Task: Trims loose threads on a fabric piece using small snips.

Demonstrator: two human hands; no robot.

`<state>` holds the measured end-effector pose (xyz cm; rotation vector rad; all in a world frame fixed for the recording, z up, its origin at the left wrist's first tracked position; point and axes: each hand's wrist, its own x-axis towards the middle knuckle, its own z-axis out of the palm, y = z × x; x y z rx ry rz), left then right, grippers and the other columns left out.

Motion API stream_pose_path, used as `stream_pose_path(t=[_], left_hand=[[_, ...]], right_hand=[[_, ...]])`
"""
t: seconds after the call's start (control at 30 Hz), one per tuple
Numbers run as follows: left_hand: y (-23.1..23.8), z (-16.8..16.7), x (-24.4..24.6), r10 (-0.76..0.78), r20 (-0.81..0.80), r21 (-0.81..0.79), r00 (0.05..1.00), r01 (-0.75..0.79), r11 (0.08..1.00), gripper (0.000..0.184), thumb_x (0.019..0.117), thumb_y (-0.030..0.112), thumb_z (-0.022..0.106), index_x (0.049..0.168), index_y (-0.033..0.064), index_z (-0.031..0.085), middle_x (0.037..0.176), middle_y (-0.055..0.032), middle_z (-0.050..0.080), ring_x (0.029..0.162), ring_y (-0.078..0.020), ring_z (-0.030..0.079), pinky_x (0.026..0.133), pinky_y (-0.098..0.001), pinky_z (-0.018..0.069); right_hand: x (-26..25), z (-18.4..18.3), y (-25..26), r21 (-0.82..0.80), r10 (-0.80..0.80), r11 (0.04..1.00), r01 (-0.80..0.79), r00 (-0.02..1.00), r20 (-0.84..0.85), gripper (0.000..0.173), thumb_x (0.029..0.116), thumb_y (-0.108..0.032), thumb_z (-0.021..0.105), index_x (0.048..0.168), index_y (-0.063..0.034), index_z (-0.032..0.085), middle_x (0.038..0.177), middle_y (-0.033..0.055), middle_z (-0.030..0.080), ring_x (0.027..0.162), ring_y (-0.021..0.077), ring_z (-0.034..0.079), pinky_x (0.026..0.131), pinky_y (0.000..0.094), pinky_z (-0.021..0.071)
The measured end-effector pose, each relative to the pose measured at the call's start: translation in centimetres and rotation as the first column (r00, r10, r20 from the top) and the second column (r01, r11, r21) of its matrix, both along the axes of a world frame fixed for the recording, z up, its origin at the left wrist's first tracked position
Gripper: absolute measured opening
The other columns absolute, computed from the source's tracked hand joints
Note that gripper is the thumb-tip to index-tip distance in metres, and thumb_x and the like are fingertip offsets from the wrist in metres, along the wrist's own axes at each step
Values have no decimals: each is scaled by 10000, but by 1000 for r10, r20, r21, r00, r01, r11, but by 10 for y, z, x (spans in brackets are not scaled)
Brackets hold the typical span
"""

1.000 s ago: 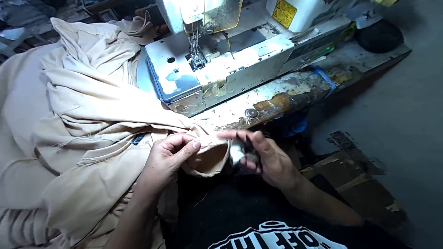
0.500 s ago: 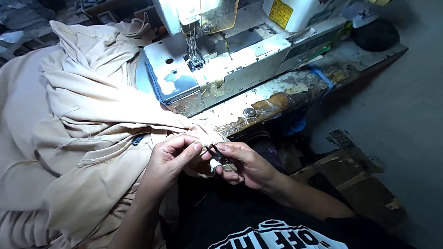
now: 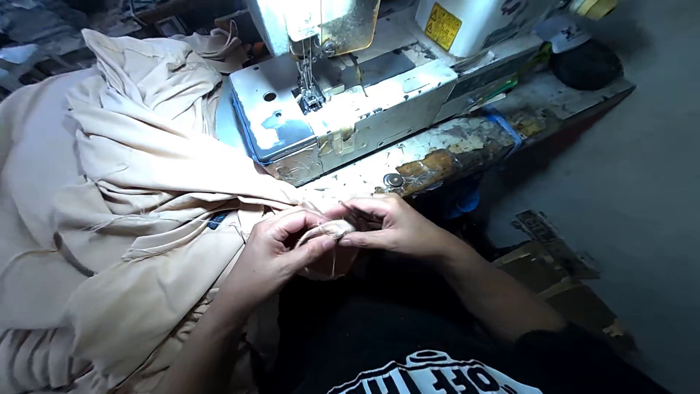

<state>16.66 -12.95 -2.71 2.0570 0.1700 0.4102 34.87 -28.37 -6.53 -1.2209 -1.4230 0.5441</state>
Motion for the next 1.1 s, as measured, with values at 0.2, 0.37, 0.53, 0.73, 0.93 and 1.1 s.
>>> stream_pose_path(t=[0.2, 0.37, 0.53, 0.73, 0.93, 1.1], left_hand=[[37, 35, -2, 102, 537, 699, 837, -510, 501, 80, 928, 35, 583, 974, -13, 628, 1017, -180, 628, 1002, -260, 606, 899, -348, 488], [72, -28, -7, 98, 338, 796, 936, -340, 502, 194, 963, 156, 582, 959, 105, 770, 990, -144, 651, 1044, -353, 600, 940, -523, 441], [40, -11, -20, 208, 40, 728, 977, -171, 664, 338, 990, 365, 533, 1153, 195, 775, 1219, -77, 679, 1294, -326, 538, 1055, -592, 372], [2, -25, 27, 205, 389, 303, 898, -335, 892, 125, 937, 121, 684, 994, 50, 769, 998, -32, 714, 992, -85, 641, 892, -245, 519], [6, -34, 37, 197, 297, 271, 934, -281, 921, 132, 922, 188, 717, 994, 94, 776, 982, 9, 683, 957, -59, 625, 852, -207, 514], [16, -25, 33, 262, 292, 263, 920, -341, 903, 145, 983, 129, 616, 955, 38, 726, 939, -5, 691, 874, -39, 648, 792, -206, 548]], right_hand=[[-5, 8, 33, 519, -645, 709, 477, 737, 203, 91, 831, -41, 729, 889, 5, 677, 876, 107, 721, 861, 130, 706, 909, 277, 556], [-9, -38, 64, 537, -806, 545, 644, 578, 125, 112, 780, -50, 746, 829, -15, 652, 949, 142, 677, 870, 192, 675, 767, 296, 568], [-18, -54, 60, 511, -780, 584, 630, 610, 140, 116, 812, -62, 714, 794, -38, 602, 792, 85, 587, 683, 130, 575, 588, 216, 486], [-25, -48, 56, 479, -733, 613, 628, 679, 47, 127, 828, -63, 727, 914, -35, 637, 808, 43, 589, 661, 39, 528, 577, 137, 434], [-22, -48, 50, 527, -734, 617, 585, 670, 115, 120, 897, -128, 726, 963, -47, 667, 831, 56, 602, 740, 78, 584, 663, 172, 494], [-21, -59, 44, 505, -716, 641, 579, 688, 121, 136, 905, -119, 705, 989, -52, 622, 828, 52, 612, 727, 68, 596, 675, 168, 514]])
